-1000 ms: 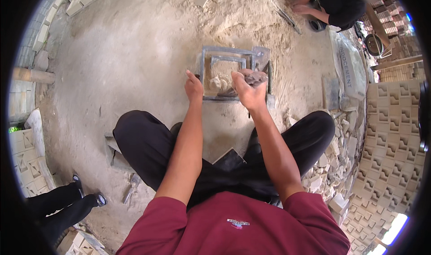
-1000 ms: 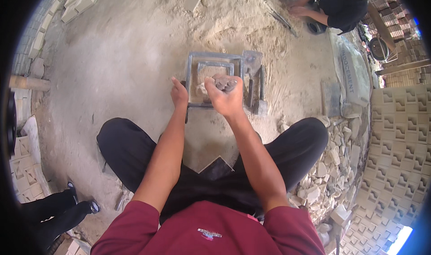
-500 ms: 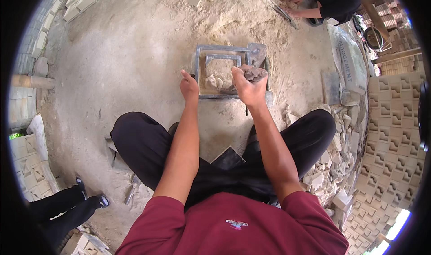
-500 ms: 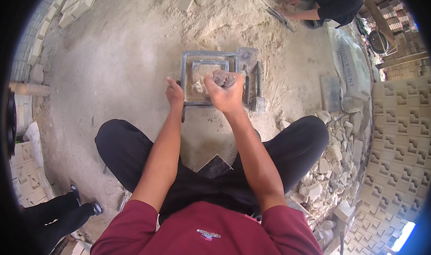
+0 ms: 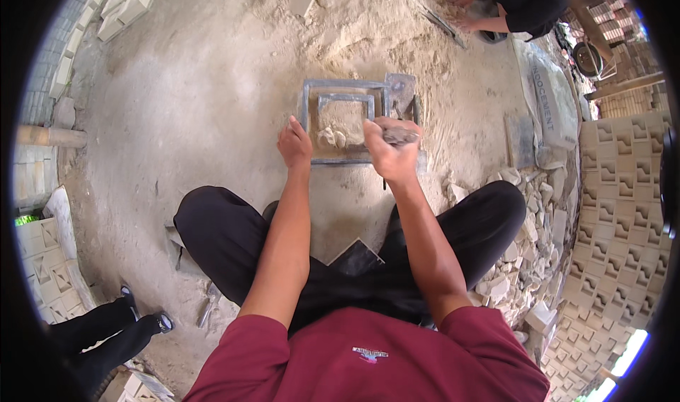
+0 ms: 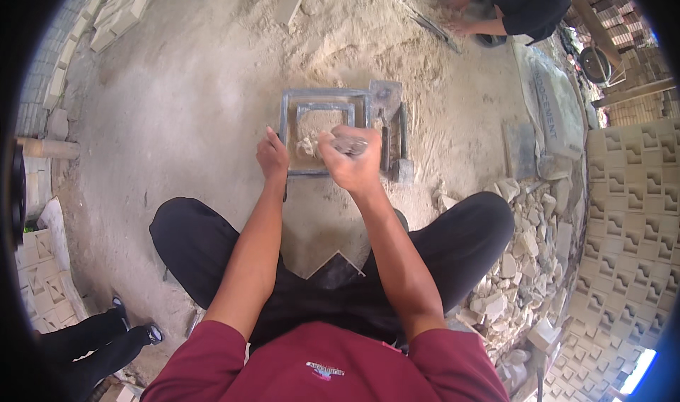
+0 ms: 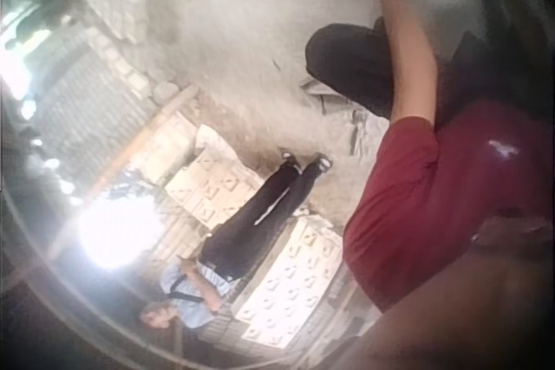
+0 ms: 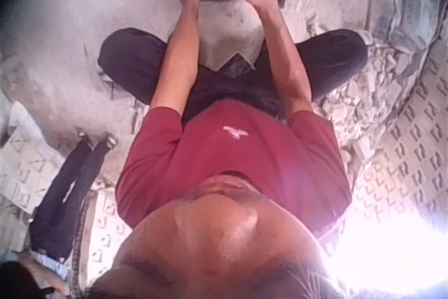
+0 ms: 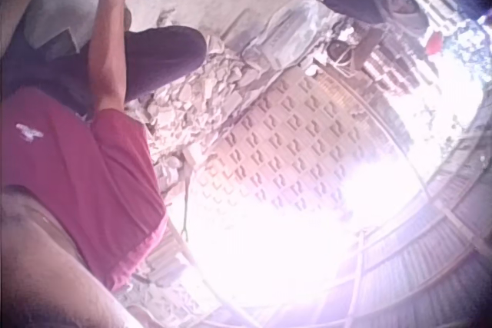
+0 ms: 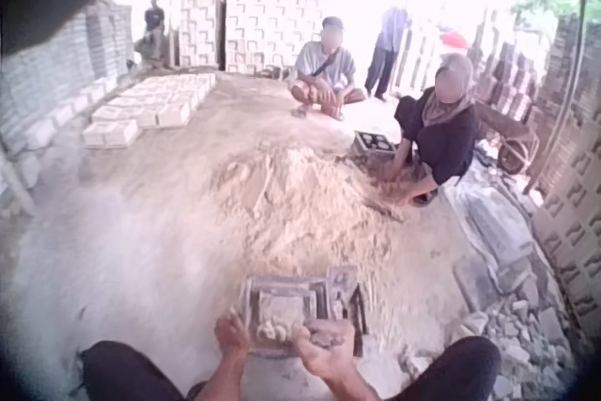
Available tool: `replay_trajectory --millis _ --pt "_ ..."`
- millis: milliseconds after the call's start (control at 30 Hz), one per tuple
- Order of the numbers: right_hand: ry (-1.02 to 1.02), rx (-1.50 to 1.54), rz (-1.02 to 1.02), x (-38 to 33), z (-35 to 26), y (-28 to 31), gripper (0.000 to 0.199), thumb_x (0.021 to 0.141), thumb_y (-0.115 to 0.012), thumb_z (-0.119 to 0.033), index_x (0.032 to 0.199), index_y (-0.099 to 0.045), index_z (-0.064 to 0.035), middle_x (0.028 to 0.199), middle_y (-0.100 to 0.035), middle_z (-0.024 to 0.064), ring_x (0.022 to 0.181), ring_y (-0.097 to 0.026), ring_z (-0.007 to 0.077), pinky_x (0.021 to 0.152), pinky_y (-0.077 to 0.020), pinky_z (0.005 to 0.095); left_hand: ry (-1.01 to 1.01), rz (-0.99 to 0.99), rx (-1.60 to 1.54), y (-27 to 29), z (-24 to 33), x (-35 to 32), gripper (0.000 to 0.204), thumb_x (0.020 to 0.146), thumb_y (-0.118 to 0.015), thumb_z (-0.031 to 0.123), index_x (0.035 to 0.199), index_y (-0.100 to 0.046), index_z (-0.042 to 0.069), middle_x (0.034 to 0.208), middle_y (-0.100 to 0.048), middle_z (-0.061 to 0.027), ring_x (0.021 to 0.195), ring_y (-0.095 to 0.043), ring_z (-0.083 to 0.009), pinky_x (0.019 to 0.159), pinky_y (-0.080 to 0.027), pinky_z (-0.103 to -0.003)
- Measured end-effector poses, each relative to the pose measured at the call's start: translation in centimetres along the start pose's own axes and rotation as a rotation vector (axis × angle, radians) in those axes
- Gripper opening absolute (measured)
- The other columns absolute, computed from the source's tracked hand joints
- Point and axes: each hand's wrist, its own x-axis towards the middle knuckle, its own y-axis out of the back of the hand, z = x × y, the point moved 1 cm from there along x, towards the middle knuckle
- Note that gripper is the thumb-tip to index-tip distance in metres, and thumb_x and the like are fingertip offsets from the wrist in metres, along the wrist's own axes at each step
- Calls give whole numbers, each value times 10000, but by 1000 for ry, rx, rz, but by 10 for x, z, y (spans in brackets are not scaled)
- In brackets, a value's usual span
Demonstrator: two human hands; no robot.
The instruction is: The person fills a metal mold with a sand and cement mixture, packs it down by hand and with a tool, levels the top surface with a trowel, and removes the excess material.
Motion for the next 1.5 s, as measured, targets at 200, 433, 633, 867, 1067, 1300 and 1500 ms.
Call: replay_trajectory --millis 200,433,633,867,1067,1300,1500 --pt "-45 -1 11 -2 -12 -8 382 796 -638 -50 502 -394 -38 464 -368 -40 481 -313 29 407 -263 278 -15 27 14 0 -2 1 618 1021 -239 391 867 -665 -31 959 -654 -184 1003 -566 -390 861 -425 -523" --pt "-24 -13 -126 0 -2 -18 324 823 -616 -43 531 -477 -15 506 -397 -61 489 -339 27 425 -257 255 -15 22 -14 1 3 -1 615 1024 -236 382 868 -664 -31 952 -652 -196 1007 -566 -387 866 -423 -516" --pt "-98 92 -93 6 4 -9 316 838 -592 -33 529 -523 -38 495 -477 -17 443 -382 45 394 -281 259 -11 15 -63 2 4 1 615 1022 -243 385 862 -662 -35 950 -651 -206 994 -565 -400 877 -419 -518" --pt "-127 43 -69 5 20 17 303 860 -573 -47 558 -558 -32 507 -511 7 441 -436 70 404 -329 258 25 -12 -72 1 10 -2 606 1021 -246 371 850 -649 -49 950 -640 -236 978 -559 -421 869 -422 -526" --pt "-38 -36 -83 -2 9 19 318 794 -620 -52 512 -473 -51 509 -428 -65 479 -340 31 422 -264 259 10 -24 -92 5 6 -1 605 1019 -252 374 847 -646 -52 924 -646 -240 952 -568 -429 868 -427 -521" --pt "-78 148 6 5 5 34 305 821 -608 -41 526 -534 -51 516 -505 -31 466 -425 41 419 -307 242 28 24 -104 5 4 2 618 1018 -246 376 866 -658 -59 949 -648 -245 980 -564 -434 900 -422 -510" --pt "-117 136 30 -2 10 36 280 815 -615 -47 545 -545 -38 520 -492 -39 464 -414 47 420 -303 251 19 30 -94 2 3 3 634 1015 -249 388 851 -652 -73 936 -642 -267 974 -558 -446 892 -421 -517"
